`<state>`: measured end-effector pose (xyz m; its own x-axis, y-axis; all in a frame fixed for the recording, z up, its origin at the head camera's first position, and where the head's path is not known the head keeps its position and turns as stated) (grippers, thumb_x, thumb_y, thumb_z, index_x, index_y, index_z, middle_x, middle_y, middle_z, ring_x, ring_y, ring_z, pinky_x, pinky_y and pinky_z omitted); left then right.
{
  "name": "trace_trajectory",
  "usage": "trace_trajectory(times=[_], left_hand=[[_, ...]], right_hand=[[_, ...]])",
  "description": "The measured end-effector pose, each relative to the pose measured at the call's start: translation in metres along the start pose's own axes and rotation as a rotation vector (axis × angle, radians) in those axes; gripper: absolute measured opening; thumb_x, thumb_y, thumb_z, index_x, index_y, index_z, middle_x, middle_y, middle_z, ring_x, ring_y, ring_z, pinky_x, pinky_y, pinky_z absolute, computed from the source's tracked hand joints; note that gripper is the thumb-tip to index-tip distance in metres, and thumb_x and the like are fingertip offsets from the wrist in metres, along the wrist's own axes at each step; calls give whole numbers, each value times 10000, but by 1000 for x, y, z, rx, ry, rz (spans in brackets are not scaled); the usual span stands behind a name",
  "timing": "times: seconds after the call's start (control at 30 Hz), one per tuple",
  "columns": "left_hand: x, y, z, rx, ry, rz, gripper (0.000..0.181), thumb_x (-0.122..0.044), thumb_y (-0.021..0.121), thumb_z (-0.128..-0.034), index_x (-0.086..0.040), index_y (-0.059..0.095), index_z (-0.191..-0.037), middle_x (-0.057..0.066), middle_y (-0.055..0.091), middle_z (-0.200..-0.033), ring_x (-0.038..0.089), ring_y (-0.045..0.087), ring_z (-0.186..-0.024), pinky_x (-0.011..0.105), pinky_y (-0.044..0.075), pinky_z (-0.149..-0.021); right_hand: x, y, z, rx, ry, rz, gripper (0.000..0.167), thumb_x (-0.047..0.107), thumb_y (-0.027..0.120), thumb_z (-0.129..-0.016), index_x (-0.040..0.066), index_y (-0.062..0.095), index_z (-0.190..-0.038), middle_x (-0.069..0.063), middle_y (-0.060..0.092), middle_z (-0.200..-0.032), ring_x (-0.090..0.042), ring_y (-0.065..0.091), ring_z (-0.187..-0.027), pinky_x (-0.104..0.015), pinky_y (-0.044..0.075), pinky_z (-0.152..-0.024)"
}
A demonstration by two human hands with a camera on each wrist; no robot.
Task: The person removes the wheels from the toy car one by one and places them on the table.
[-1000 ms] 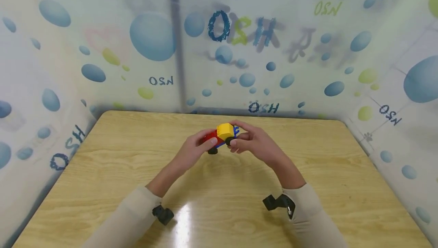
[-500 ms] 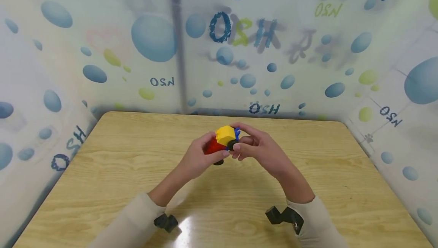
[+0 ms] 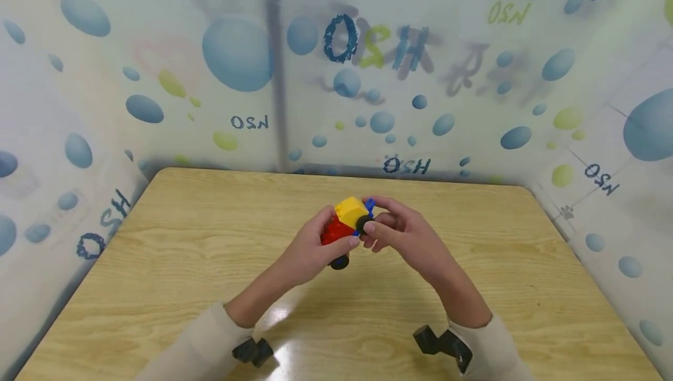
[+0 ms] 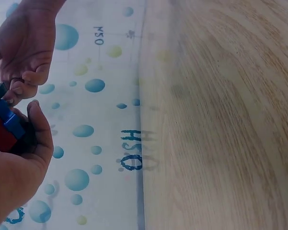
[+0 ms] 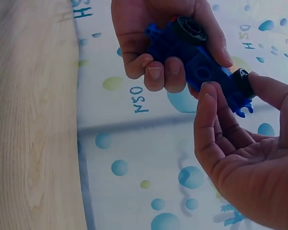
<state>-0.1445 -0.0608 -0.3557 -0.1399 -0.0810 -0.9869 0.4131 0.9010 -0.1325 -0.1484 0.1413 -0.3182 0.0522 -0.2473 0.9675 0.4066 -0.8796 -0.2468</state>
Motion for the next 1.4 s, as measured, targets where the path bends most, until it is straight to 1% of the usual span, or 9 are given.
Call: trace_trajectory(times=[0.2, 0.37, 0.47, 0.6, 0.73, 0.87, 1.03, 1.27, 1.4], left_hand=[[-5, 2, 2, -17, -36, -23, 389, -261, 665, -929, -116, 482, -1240, 75, 566, -1129, 248, 578, -979, 354, 534, -852], [-6, 3, 2, -21, -41, -43, 382, -276, 659, -931, -120, 486, -1234, 69, 565, -1121, 244, 566, -969, 341, 531, -837], [-5, 3, 0, -6, -64, -64, 384, -292, 660, -928, -126, 496, -1233, 62, 571, -1113, 240, 562, -960, 338, 529, -825], [-3, 4, -2, 17, -119, -110, 410, -353, 657, -923, -137, 526, -1246, 33, 594, -1100, 221, 573, -950, 328, 532, -814], [2, 5, -3, 33, -135, -154, 399, -390, 649, -924, -110, 579, -1199, 29, 630, -1032, 206, 583, -873, 313, 526, -753], [5, 6, -5, 32, -125, -181, 405, -398, 645, -927, -117, 578, -1212, 28, 637, -1035, 202, 587, -866, 311, 524, -757], [6, 7, -6, -19, -93, -226, 401, -363, 637, -937, -113, 546, -1237, 32, 622, -1058, 194, 590, -886, 315, 531, -777], [7, 13, -4, -105, -29, -327, 348, -323, 651, -935, -107, 541, -1184, 8, 618, -942, 169, 576, -758, 292, 522, -653], [7, 16, -3, -138, 18, -370, 345, -315, 651, -936, -86, 533, -1165, 3, 612, -894, 148, 561, -698, 272, 515, -612]], right_hand=[[2, 2, 4, -42, 22, 31, 460, 315, 628, -952, 75, 469, -1311, -134, 700, -982, -261, 675, -855, -344, 557, -802], [2, 5, 4, -24, 20, 66, 338, 317, 603, -968, 24, 542, -1126, -125, 676, -905, -283, 648, -827, -358, 554, -786], [1, 6, 4, -3, 6, 112, 303, 314, 581, -982, 14, 615, -1009, -108, 653, -845, -280, 623, -782, -354, 556, -752], [-5, 6, 3, 14, -2, 145, 348, 337, 551, -995, 30, 678, -891, -89, 650, -785, -250, 614, -727, -333, 560, -713], [-12, 7, 1, 9, 11, 136, 378, 359, 553, -991, 35, 691, -855, -82, 650, -761, -240, 617, -707, -329, 565, -700], [-17, 10, 0, -29, 7, 115, 365, 342, 570, -985, 21, 690, -860, -81, 620, -727, -226, 585, -670, -301, 551, -664], [-22, 15, -2, -108, -33, 104, 363, 321, 570, -987, -1, 646, -837, -78, 545, -695, -201, 513, -637, -259, 485, -603], [-26, 20, -3, -178, -71, 97, 338, 314, 585, -979, 41, 626, -784, -70, 511, -667, -190, 482, -622, -283, 451, -585], [-29, 20, -3, -196, -110, 81, 345, 297, 581, -982, 5, 625, -804, -72, 484, -653, -185, 466, -608, -285, 437, -579]])
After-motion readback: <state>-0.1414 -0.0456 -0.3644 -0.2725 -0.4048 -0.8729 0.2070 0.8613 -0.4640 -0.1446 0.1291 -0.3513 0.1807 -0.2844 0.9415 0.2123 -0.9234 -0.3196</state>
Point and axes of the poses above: each hand's wrist, its own z-axis away from the middle knuckle, its own y-axis out of the palm, x = y × z, the point moved 1 cm from there along -z, towards the middle knuckle
